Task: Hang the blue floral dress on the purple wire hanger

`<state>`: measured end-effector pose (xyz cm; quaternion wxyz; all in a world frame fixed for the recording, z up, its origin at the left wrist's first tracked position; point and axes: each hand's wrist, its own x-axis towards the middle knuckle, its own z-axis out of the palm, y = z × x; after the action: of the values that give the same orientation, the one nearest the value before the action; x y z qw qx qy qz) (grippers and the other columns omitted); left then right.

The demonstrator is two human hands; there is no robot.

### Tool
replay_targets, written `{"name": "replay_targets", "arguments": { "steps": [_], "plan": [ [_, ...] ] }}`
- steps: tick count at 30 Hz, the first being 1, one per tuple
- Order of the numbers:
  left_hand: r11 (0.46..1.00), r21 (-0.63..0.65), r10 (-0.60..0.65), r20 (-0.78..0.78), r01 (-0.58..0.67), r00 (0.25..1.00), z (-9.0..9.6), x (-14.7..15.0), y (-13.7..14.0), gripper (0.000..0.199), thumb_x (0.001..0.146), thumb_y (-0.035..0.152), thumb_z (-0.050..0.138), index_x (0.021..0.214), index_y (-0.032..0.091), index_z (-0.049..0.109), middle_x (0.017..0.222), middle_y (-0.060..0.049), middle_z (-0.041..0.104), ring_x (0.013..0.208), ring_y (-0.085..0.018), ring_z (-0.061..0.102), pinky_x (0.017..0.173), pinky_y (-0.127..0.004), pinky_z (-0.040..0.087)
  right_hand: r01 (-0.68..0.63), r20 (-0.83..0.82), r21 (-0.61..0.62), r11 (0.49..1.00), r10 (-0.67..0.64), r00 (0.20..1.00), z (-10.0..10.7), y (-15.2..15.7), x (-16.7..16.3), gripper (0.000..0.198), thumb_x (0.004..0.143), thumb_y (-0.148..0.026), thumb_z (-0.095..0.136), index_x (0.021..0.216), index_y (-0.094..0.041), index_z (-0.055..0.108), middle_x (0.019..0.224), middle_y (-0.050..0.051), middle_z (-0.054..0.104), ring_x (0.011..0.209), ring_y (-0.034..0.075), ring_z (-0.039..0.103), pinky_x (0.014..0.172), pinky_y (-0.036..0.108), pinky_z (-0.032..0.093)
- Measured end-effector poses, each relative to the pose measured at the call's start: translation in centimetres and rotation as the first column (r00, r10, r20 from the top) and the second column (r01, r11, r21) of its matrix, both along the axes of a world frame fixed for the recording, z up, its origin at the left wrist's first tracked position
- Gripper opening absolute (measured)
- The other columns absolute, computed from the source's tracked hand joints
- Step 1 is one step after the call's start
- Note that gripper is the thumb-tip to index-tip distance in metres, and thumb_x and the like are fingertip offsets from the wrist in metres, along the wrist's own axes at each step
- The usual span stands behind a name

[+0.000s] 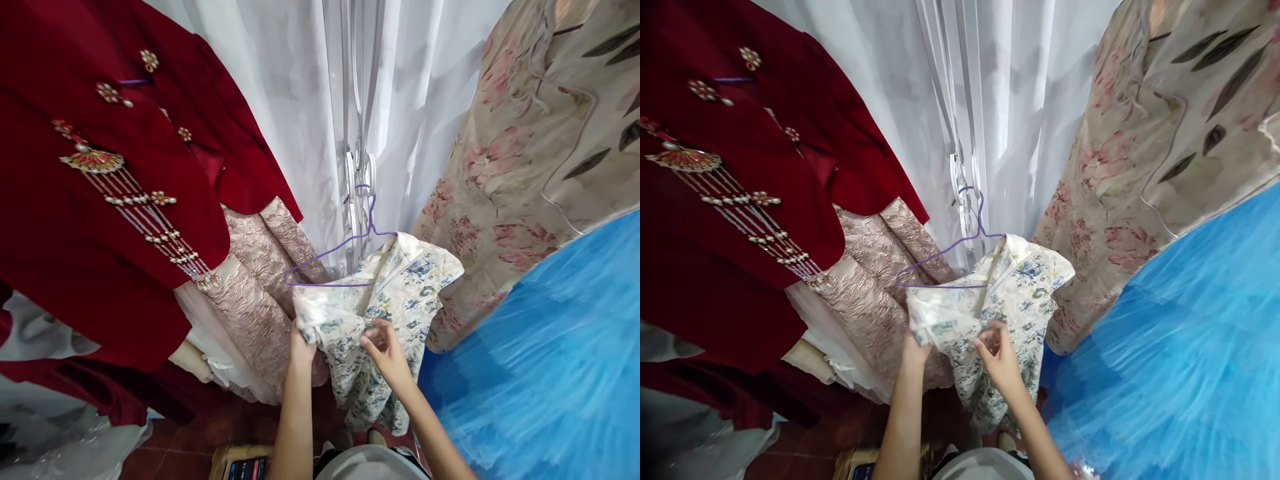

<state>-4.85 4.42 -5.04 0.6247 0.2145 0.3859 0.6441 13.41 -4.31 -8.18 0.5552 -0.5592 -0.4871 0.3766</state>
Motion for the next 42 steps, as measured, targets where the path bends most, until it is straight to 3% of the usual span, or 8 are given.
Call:
{"name": "replay_targets", "arguments": {
  "steps": [3,6,11,19,22,25,34,42],
  "plan": [
    [1.0,-0.017,0.018,-0.186,-0.021,0.982,-1.2,1.8,-4.4,0.039,0.07,0.055,0.076,0.071,0.019,0.058,0.065,0.001,0.059,0.066,-0.017,0.06,0.063,-0.027,0.05,0.034,0.18,0.15,0.988,-0.061,0.982,0.3,-0.5,0.8,0.069,0.081,-0.038,0.072,0.142,-0.02,0.045,0.142,0.017,0.055,0.122,0.032,0.058,0.103,0.048,0.047],
    [0.99,0.126,0.006,-0.47,0.06,0.883,-1.3,3.3,-7.7,0.052,0.083,0.068,0.064,0.068,0.019,0.053,0.064,0.002,0.052,0.061,-0.013,0.051,0.06,-0.024,0.044,-0.287,0.251,0.173,0.942,0.239,0.938,1.3,-1.3,1.0,0.072,0.08,-0.021,0.066,0.149,-0.021,0.044,0.153,0.016,0.047,0.144,0.033,0.041,0.12,0.052,0.031],
    [0.938,0.268,0.07,-0.77,0.222,0.635,0.1,4.5,-9.8,0.048,0.103,0.056,0.037,0.08,0.019,0.057,0.072,-0.002,0.056,0.068,-0.016,0.054,0.067,-0.027,0.043,-0.729,0.008,-0.043,0.683,0.73,0.684,2.8,-2.9,0.8,0.084,0.07,-0.017,0.075,0.149,-0.02,0.049,0.142,0.011,0.059,0.132,0.033,0.052,0.117,0.049,0.036],
    [0.836,0.162,-0.163,-0.838,0.524,0.52,1.0,5.0,-10.6,0.046,0.096,0.048,0.057,0.134,0.022,0.057,0.127,-0.011,0.062,0.123,-0.026,0.055,0.111,-0.039,0.039,-0.498,-0.248,-0.071,0.864,0.468,0.848,1.0,-4.4,3.2,0.033,0.085,-0.047,0.07,0.084,-0.014,0.069,0.077,0.003,0.065,0.071,0.018,0.056,0.07,0.029,0.047],
    [0.624,-0.052,-0.575,-0.706,0.78,0.413,0.5,4.8,-11.2,0.051,0.091,0.059,0.061,0.122,0.018,0.066,0.116,-0.01,0.069,0.111,-0.026,0.062,0.104,-0.04,0.046,-0.49,-0.171,-0.073,0.869,0.473,0.864,2.1,-5.4,7.0,0.035,0.083,-0.048,0.071,0.073,-0.014,0.067,0.065,0.0,0.059,0.061,0.014,0.048,0.059,0.025,0.041],
    [0.436,-0.125,-0.741,-0.612,0.891,0.276,0.1,4.7,-12.6,0.052,0.08,0.06,0.074,0.111,0.018,0.073,0.106,-0.007,0.073,0.101,-0.025,0.065,0.096,-0.038,0.051,-0.463,-0.035,0.004,0.886,0.463,0.886,4.8,-6.0,11.1,0.032,0.086,-0.042,0.068,0.069,-0.015,0.069,0.06,0.001,0.06,0.056,0.014,0.049,0.054,0.024,0.04],
    [0.77,0.017,-0.304,-0.869,0.638,0.39,5.7,3.6,-12.5,0.034,0.094,0.045,0.056,0.077,0.019,0.068,0.076,-0.002,0.063,0.078,-0.019,0.057,0.076,-0.027,0.046,-0.256,0.27,0.309,0.916,0.174,0.947,12.1,1.8,15.7,0.02,0.073,-0.031,0.069,0.086,-0.021,0.081,0.085,0.009,0.078,0.079,0.026,0.07,0.075,0.036,0.053],
    [0.81,0.192,0.022,-0.954,0.554,0.298,8.0,-0.9,-8.3,0.026,0.092,0.039,0.062,0.075,0.019,0.057,0.076,0.001,0.054,0.075,-0.016,0.052,0.072,-0.025,0.04,-0.353,0.117,0.207,0.912,0.335,0.935,13.3,8.0,10.4,0.032,0.085,-0.047,0.064,0.088,-0.017,0.071,0.077,0.003,0.069,0.07,0.017,0.06,0.065,0.026,0.046]
  ]
}}
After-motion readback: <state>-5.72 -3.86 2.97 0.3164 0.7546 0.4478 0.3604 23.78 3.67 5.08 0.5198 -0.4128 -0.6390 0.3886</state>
